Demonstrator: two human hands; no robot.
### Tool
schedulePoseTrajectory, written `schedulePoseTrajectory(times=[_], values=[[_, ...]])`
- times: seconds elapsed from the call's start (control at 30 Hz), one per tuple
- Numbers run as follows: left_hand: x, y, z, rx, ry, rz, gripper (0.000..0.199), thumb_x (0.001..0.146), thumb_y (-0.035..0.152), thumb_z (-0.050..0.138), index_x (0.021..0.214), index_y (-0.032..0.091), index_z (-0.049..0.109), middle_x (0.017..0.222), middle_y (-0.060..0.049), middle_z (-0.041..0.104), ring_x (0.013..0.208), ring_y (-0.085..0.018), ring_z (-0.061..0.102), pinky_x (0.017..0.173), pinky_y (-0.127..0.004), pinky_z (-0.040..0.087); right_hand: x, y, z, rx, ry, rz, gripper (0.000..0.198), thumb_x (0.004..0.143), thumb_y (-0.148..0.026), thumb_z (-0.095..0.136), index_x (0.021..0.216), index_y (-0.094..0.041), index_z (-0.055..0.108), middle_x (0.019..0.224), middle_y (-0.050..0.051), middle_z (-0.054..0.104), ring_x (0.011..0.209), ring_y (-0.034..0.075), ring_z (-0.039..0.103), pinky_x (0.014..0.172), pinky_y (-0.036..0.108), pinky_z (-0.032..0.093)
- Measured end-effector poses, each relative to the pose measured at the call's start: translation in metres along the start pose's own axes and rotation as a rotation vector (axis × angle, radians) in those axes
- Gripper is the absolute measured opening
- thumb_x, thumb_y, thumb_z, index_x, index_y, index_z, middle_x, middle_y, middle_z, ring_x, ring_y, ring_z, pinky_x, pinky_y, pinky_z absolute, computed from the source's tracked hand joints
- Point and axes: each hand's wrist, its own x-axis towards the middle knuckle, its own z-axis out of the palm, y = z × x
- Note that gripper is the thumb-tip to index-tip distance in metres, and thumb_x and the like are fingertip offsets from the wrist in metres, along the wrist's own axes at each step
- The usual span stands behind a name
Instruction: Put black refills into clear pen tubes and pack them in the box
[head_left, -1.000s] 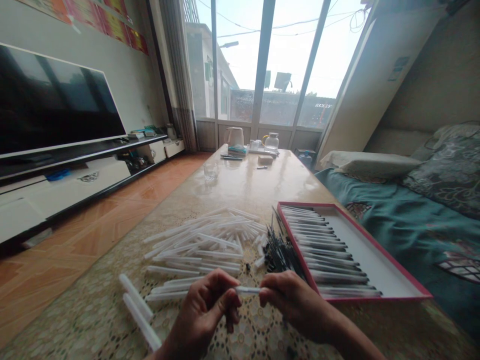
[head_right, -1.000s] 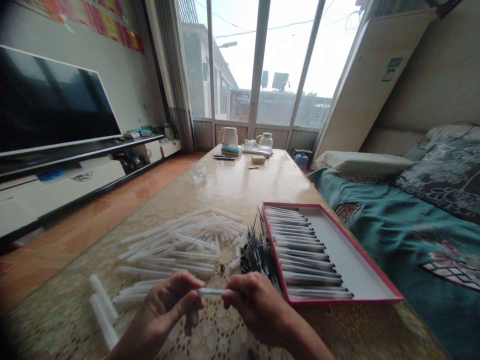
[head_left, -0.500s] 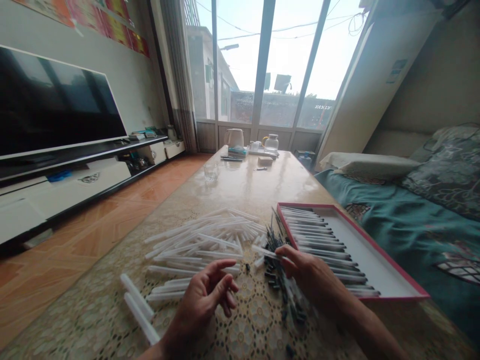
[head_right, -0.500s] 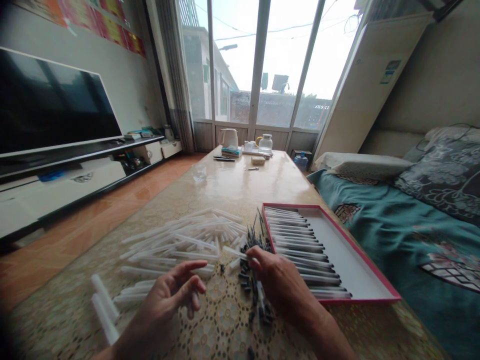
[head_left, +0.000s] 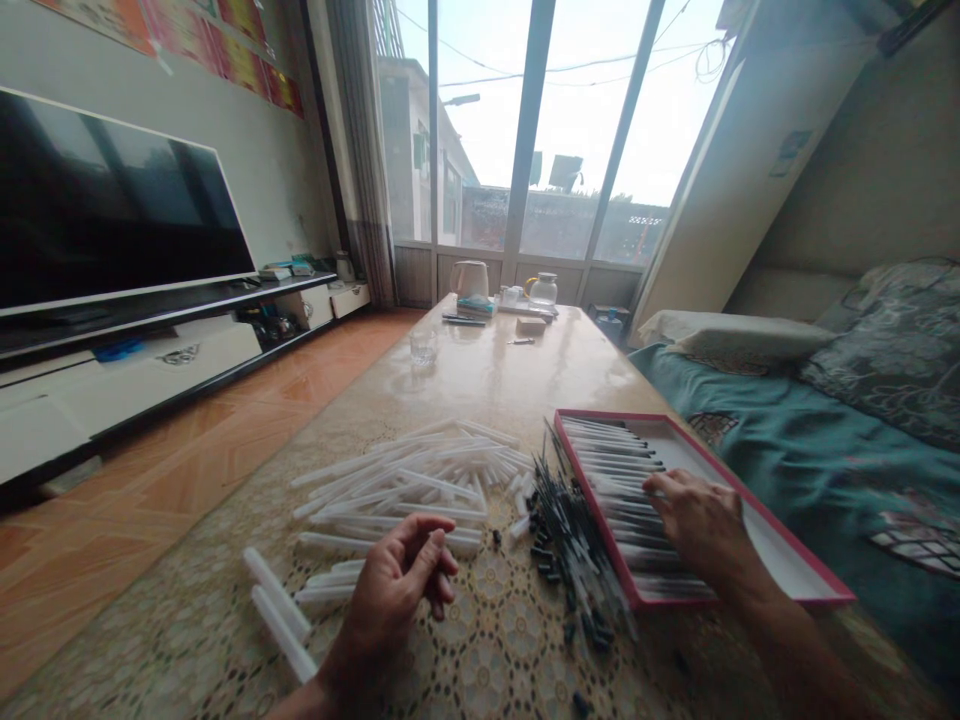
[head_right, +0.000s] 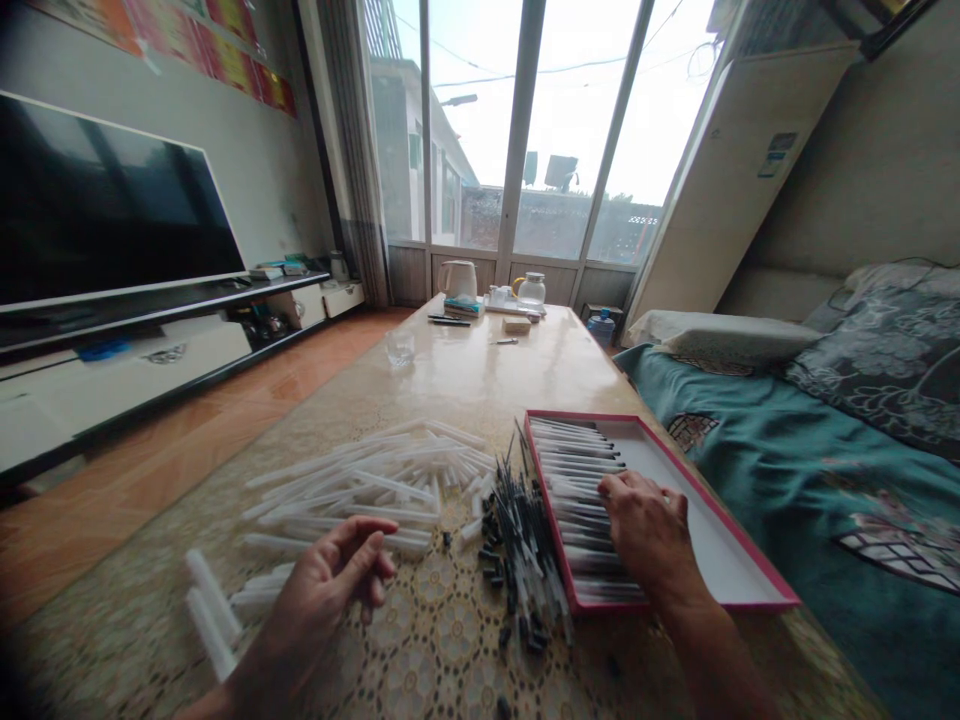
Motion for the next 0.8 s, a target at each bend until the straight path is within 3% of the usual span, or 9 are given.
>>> schedulePoseTrajectory(times=[0.17,0.27,0.33,0.5,0.8], values=[[0.001,-0.002,-0.002,0.035,0.017,0.049,0.027,0.07,0.039,0.065,0.082,0.016,0.058,0.056,0.003,0.06,0.042,-0.011,0.055,0.036,-0.021,0.043,0.006,-0.011,0.0,0.147,0.095,-0.005,0.019,0.082,-0.018,0.046,0.091,-0.021,0.063,0.092,0.007,0.066,0.086,0.022,0.06,0.07,0.031,0.036],[0.002,-0.001,-0.003,0.067,0.046,0.08,0.021,0.07,0.034,0.066,0.078,0.017,0.059,0.061,0.002,0.062,0.052,-0.013,0.059,0.046,-0.024,0.049,0.012,-0.044,-0.006,0.369,0.091,-0.038,0.02,0.086,-0.02,0.042,0.086,-0.018,0.063,0.087,0.007,0.065,0.083,0.02,0.059,0.071,0.029,0.04],[0.002,0.001,-0.004,0.083,0.066,0.108,0.018,0.07,0.032,0.065,0.079,0.017,0.059,0.064,0.001,0.063,0.056,-0.014,0.061,0.052,-0.026,0.051,0.016,-0.072,-0.006,0.47,0.005,-0.081,0.02,0.087,-0.018,0.042,0.087,-0.018,0.062,0.085,0.006,0.063,0.081,0.019,0.058,0.072,0.028,0.04],[0.003,0.006,-0.007,0.057,0.166,0.14,0.017,0.071,0.029,0.064,0.081,0.017,0.059,0.071,0.0,0.064,0.06,-0.015,0.061,0.054,-0.028,0.051,0.028,-0.118,0.008,0.484,-0.082,-0.131,0.015,0.083,-0.012,0.048,0.084,-0.017,0.062,0.082,0.004,0.063,0.08,0.016,0.058,0.071,0.024,0.041],[0.003,0.007,-0.008,0.025,0.2,0.125,0.016,0.071,0.026,0.063,0.082,0.017,0.059,0.07,0.0,0.064,0.058,-0.014,0.061,0.053,-0.026,0.051,0.076,-0.139,0.031,0.43,-0.109,-0.09,0.02,0.082,-0.013,0.053,0.097,-0.02,0.065,0.091,0.006,0.062,0.084,0.017,0.058,0.075,0.025,0.038]])
